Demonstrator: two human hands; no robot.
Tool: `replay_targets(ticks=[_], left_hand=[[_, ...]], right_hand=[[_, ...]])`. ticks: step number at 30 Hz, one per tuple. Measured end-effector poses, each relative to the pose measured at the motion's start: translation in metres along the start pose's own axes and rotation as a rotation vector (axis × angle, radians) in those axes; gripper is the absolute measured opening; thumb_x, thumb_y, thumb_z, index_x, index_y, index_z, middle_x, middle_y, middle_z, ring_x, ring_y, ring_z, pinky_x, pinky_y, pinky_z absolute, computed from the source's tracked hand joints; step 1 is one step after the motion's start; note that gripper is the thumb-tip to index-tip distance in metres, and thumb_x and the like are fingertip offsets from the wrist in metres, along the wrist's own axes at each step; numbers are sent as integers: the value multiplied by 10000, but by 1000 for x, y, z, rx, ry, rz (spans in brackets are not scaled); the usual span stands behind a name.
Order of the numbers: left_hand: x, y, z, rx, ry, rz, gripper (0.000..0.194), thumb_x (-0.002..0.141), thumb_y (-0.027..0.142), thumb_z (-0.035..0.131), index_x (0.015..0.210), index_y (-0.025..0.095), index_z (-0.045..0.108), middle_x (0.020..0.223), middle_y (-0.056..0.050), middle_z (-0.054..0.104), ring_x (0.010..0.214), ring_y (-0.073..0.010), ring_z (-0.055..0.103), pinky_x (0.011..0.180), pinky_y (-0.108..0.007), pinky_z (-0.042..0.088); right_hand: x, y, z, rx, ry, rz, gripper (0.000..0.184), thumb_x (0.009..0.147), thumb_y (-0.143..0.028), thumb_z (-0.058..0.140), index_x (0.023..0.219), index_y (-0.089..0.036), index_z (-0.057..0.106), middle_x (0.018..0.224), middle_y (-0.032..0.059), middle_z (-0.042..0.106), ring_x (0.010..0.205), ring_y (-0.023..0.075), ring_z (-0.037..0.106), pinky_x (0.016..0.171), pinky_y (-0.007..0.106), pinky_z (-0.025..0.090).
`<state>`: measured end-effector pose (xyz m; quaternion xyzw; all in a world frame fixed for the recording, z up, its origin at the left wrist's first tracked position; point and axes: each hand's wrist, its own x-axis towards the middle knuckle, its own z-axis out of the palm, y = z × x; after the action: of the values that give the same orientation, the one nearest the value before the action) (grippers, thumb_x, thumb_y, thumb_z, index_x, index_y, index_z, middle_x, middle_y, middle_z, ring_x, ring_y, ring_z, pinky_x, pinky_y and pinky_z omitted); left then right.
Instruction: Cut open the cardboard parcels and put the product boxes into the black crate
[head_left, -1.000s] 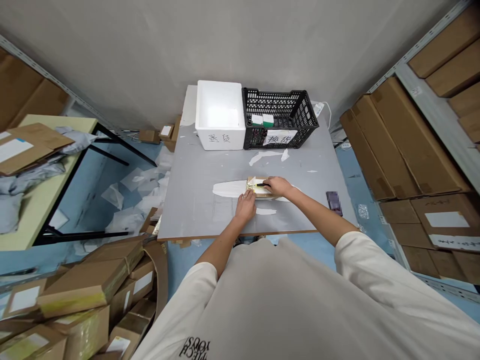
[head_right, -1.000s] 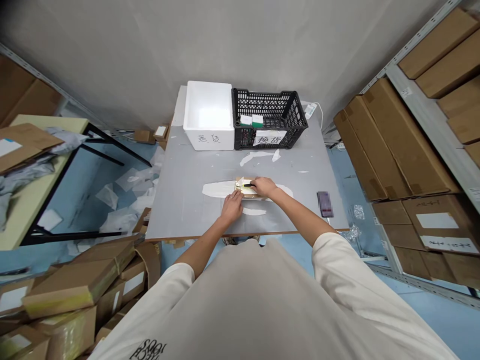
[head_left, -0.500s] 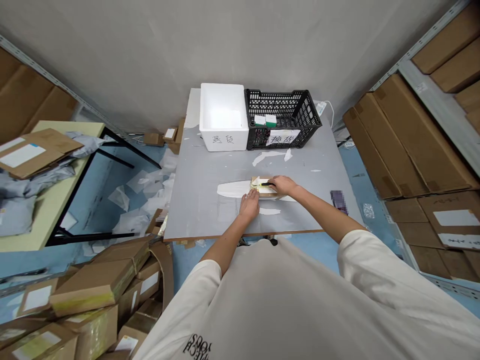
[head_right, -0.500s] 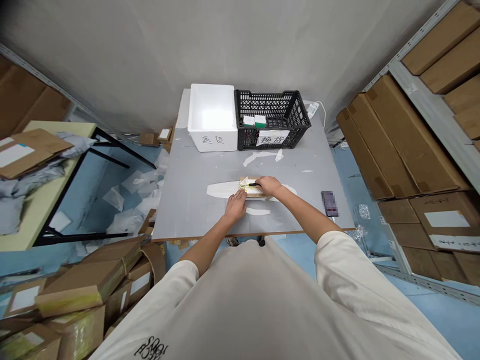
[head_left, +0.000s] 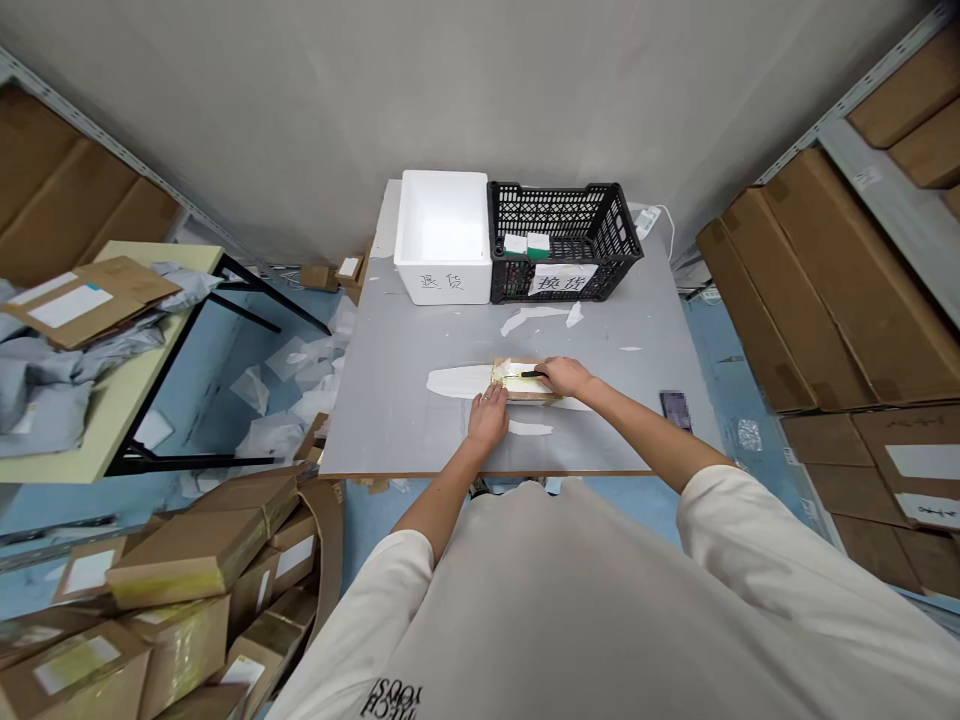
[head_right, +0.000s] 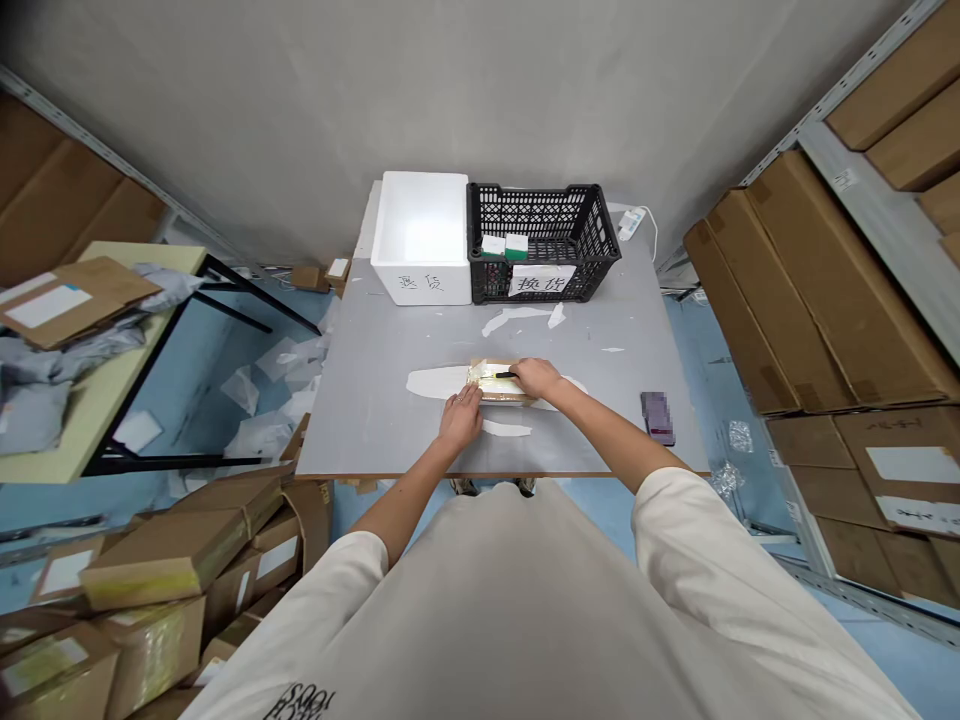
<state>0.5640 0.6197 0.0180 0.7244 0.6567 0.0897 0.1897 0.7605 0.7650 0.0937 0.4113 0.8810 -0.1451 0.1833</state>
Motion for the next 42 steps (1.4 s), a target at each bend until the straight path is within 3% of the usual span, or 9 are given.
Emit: replay_targets(ticks=[12, 25, 33, 38, 42], left_hand=[[8, 12, 1, 55, 32, -51, 559, 1003, 229, 396, 1559, 180, 417, 1606, -159, 468, 1513, -286, 399, 1206, -500, 335], [8, 20, 5, 136, -24, -64, 651, 952, 166, 436, 1598, 150, 353, 1658, -164, 389, 1547, -283, 342, 1213, -478, 329], [12, 24, 7, 192, -28, -70, 636, 936, 163, 444, 1569, 118, 393, 1640, -178, 413, 1528, -304, 359, 1201, -484, 332], [16, 27, 3, 211, -16, -71, 560, 929, 170, 475, 1488, 135, 461, 1574, -189, 476, 1472, -313, 410, 1160, -477, 357], [23, 31, -3, 238, -4, -93, 438, 922, 191, 516, 1356, 142, 536, 1392, -193, 576, 1339, -332, 498, 1088, -479, 397]], right_hand=[[-17, 22, 0, -4, -22, 40, 346, 1032, -334, 471, 1211, -218, 742, 1201, 166, 718, 1064, 310, 689, 815, 362, 508], [-47, 59, 7, -15, -41, 92, 375, 1044, -365, 446, 1253, -214, 718, 1197, 171, 716, 1060, 318, 688, 817, 377, 507], [-77, 96, 7, -17, -70, 152, 365, 1036, -372, 457, 1232, -220, 725, 1214, 160, 713, 1076, 309, 676, 835, 370, 490], [-87, 116, 9, 21, -45, 129, 367, 1018, -384, 476, 1228, -235, 737, 1187, 151, 727, 1066, 301, 670, 815, 353, 468], [-95, 134, 11, 119, -33, 186, 354, 971, -433, 534, 1151, -248, 777, 1066, 123, 764, 955, 281, 679, 740, 321, 436]])
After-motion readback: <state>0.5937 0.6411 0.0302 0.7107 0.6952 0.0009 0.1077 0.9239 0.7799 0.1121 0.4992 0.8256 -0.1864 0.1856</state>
